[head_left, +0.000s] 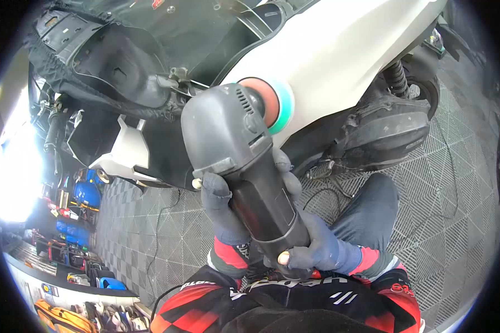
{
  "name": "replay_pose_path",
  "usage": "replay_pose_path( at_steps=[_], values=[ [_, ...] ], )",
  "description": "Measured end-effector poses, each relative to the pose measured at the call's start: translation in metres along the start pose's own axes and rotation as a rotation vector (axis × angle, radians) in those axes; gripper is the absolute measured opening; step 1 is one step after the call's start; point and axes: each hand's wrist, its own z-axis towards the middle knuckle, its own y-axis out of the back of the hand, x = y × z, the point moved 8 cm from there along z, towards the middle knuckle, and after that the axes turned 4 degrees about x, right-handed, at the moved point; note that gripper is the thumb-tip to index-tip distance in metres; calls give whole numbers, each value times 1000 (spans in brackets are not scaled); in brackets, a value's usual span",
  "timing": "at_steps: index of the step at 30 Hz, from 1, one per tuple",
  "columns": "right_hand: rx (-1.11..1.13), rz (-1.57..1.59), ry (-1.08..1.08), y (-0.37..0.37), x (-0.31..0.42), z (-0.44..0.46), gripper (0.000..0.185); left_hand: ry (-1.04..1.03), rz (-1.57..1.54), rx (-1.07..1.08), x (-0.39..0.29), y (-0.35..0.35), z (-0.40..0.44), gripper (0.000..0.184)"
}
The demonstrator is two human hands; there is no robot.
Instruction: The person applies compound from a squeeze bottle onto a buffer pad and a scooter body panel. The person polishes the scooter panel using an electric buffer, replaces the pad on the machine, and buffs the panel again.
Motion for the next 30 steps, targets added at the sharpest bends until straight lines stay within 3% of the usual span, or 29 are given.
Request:
replay_pose_path(
  at_steps=[2, 6, 8, 13, 16, 19, 21, 24, 30],
  values=[
    [-30, 31, 61, -4, 6, -2, 72, 55, 150, -6, -2, -12, 5, 97],
    [-47, 112, 130, -13, 17, -4, 74, 85, 160, 83, -4, -29, 17, 97],
    [-36, 67, 47, -12, 13, 0, 103, 58, 155, 49, -7, -22, 16, 97],
    [-1, -31, 31, 1, 10, 11, 94, -64, 156, -32, -8, 10, -3, 96],
    [36, -12, -95, 5, -1, 16, 93, -123, 296, -185, -18, 26, -10, 96],
    [17, -34, 28, 0, 9, 18, 93, -90, 384, -158, -23, 21, -2, 95],
    [-77, -92, 90, -1, 10, 12, 90, -40, 183, -15, -17, 2, 6, 91],
    [-131, -89, 142, -9, 28, 6, 90, -37, 241, 86, -19, -16, 20, 88],
    [-188, -19, 212, -21, 61, -8, 85, 31, 112, 97, -15, -56, 45, 88]
  ],
)
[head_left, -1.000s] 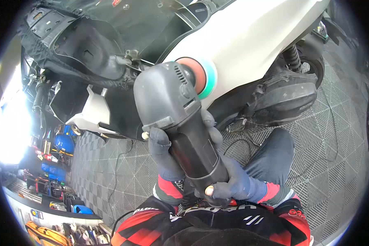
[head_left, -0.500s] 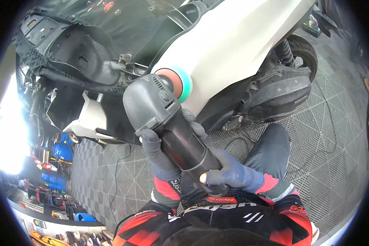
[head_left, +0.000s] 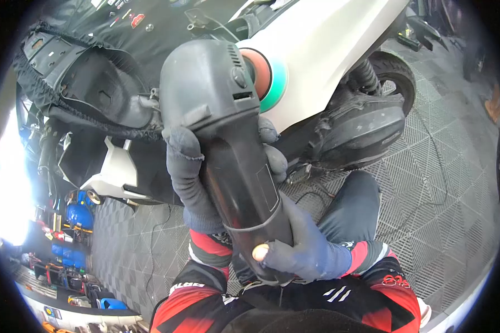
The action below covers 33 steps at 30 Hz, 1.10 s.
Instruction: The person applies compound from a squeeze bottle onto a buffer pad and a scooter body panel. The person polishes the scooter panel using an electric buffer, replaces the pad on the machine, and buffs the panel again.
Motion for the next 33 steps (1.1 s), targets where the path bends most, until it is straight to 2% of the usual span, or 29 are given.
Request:
replay_pose_path(
  at_steps=[5, 7, 8, 9, 11, 12, 14, 16, 17, 18, 21, 25, 26, 29, 31, 33],
  values=[
    [-33, 56, -68, 2, 39, -15, 84, 135, -43, -12, 5, -35, 20, 83],
    [-132, 20, -72, 7, 57, -24, 88, 282, -62, 143, 16, -51, 33, 72],
    [-89, 119, -90, 7, 54, -28, 89, 175, 3, 143, 9, -60, 42, 66],
    [-198, -11, -71, 7, 58, -33, 105, 65, 63, 129, 3, -68, 50, 59],
    [-559, 159, 284, 29, 60, -46, 104, 230, -91, 298, 24, -74, 64, 46],
    [-555, 100, 243, 29, 64, -41, 104, 167, -41, 331, 22, -78, 71, 44],
    [-173, 119, 468, 3, 98, -25, 96, 44, 2, 368, 19, -89, 86, 42],
    [-109, 94, 407, 4, 100, -25, 91, -152, 30, 356, 9, -90, 90, 46],
    [-52, 130, 387, 4, 101, -27, 87, 65, 6, 344, 11, -87, 81, 51],
    [-46, 166, 332, 7, 100, -28, 81, 27, -12, 350, 9, -82, 79, 54],
    [-34, 89, 274, -1, 90, -25, 80, -25, -57, 317, 9, -66, 70, 58],
    [-62, 64, 286, -8, 71, -23, 87, -76, -66, 297, 4, -44, 59, 63],
    [5, 31, 241, -12, 65, -18, 90, -78, -81, 301, 4, -36, 56, 63],
    [-17, 37, 247, -28, 44, -8, 90, -94, -48, 300, 3, -15, 48, 63],
    [-68, 86, 284, -25, 31, -6, 90, -62, -165, 290, -3, -6, 39, 59],
    [-76, 43, 293, -14, 17, -13, 89, -128, -162, 332, -13, 5, 28, 53]
  ],
)
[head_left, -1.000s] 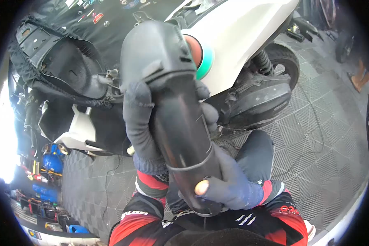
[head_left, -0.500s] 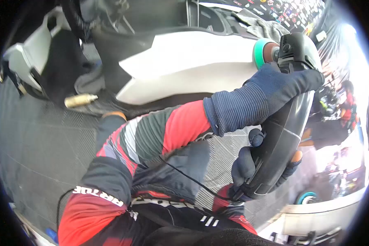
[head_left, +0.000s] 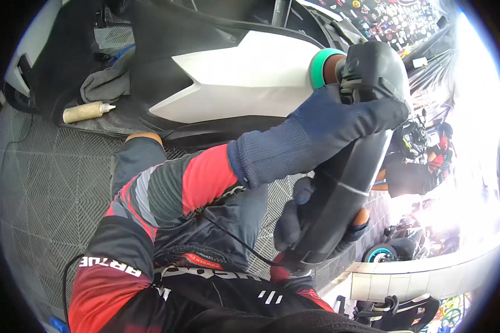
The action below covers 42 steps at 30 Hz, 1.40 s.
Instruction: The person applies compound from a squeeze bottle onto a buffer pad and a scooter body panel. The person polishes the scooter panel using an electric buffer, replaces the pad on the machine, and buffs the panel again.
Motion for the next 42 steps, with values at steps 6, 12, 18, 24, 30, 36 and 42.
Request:
replay_pose_path(
  at_steps=[6, 12, 18, 24, 30, 36, 42],
  values=[
    [-225, -203, -225, 31, -41, -23, 108, 124, 12, -67, -11, 22, -45, 53],
    [-14, -384, -569, 48, -95, -4, 99, 87, -150, -57, 13, 73, -99, 68],
    [68, -568, -528, 65, -106, -3, 89, 45, -298, -116, 31, 93, -143, 95],
    [57, -556, -665, 68, -91, -16, 87, 101, -81, -125, 33, 74, -131, 106],
    [44, -167, -511, 41, -66, -13, 88, 182, 95, -222, 23, 24, -97, 101],
    [39, -46, -305, 6, -51, 14, 85, 169, 65, -246, 8, 8, -56, 87],
    [51, -12, -145, 0, -17, 34, 78, 203, 109, -262, 6, -15, -9, 79]
  ],
)
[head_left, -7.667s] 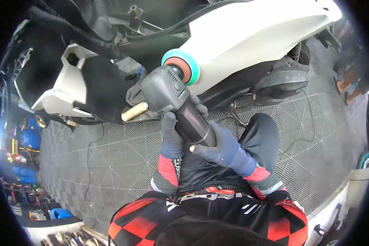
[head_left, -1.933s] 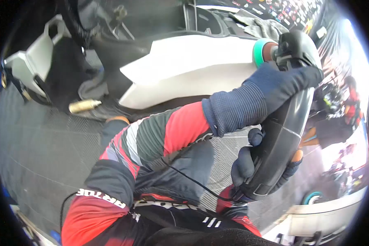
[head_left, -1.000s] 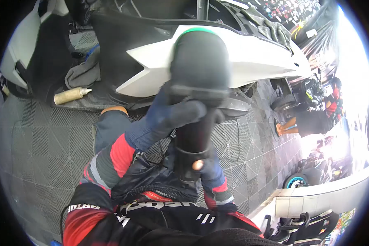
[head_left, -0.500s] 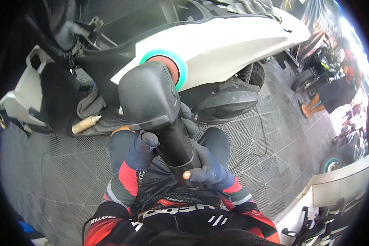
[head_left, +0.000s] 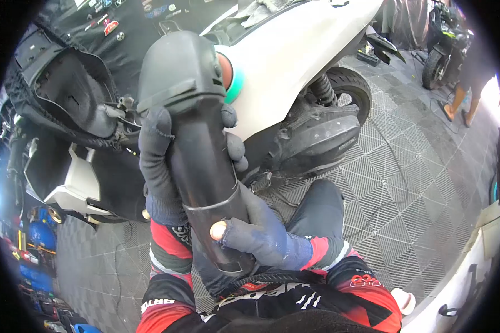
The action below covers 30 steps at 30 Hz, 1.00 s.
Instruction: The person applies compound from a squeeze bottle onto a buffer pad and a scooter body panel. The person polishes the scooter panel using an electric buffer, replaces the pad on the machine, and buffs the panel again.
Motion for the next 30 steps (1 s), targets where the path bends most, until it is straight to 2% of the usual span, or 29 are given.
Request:
replay_pose_path(
  at_steps=[2, 6, 8, 10, 12, 13, 14, 16, 17, 18, 20, 22, 24, 25, 27, 30],
  values=[
    [-4, 15, -76, -1, 11, -4, 72, 15, -8, 39, -1, -14, 12, 79],
    [-86, 49, -94, 2, 33, -13, 69, 124, -74, 76, 9, -32, 32, 77],
    [-118, 46, -22, 7, 49, -15, 70, 74, 1, 176, 13, -49, 44, 76],
    [-99, 63, -32, 15, 57, -23, 69, 159, 3, 210, 25, -61, 50, 70],
    [-104, 89, 6, 27, 60, -29, 69, 89, 137, 169, 29, -76, 54, 67],
    [-129, 35, 66, 34, 64, -32, 72, 133, 136, 283, 36, -82, 57, 65],
    [-137, 31, 67, 44, 61, -35, 72, 148, 116, 224, 40, -86, 60, 57],
    [-99, 138, 128, 56, 63, -39, 78, 66, 217, 325, 48, -96, 74, 45],
    [-178, -119, 175, 60, 71, -37, 100, 282, 226, 345, 61, -97, 74, 38],
    [-175, -113, 209, 67, 71, -40, 98, 61, 300, 364, 53, -102, 83, 37],
    [-139, 93, 271, 76, 64, -38, 84, -37, 346, 369, 45, -108, 83, 36],
    [-178, 30, 204, 66, 62, -40, 83, -65, 320, 366, 38, -99, 75, 38],
    [-201, 43, 116, 56, 52, -38, 79, 200, 163, 321, 46, -81, 62, 41],
    [-178, 4, 53, 50, 47, -35, 78, 48, 197, 259, 36, -69, 59, 46],
    [-135, -96, -44, 41, 32, -30, 77, 77, 174, 195, 27, -47, 35, 53],
    [-125, -53, -53, 19, 5, -25, 81, 59, 38, 71, 23, -18, 2, 64]
  ],
)
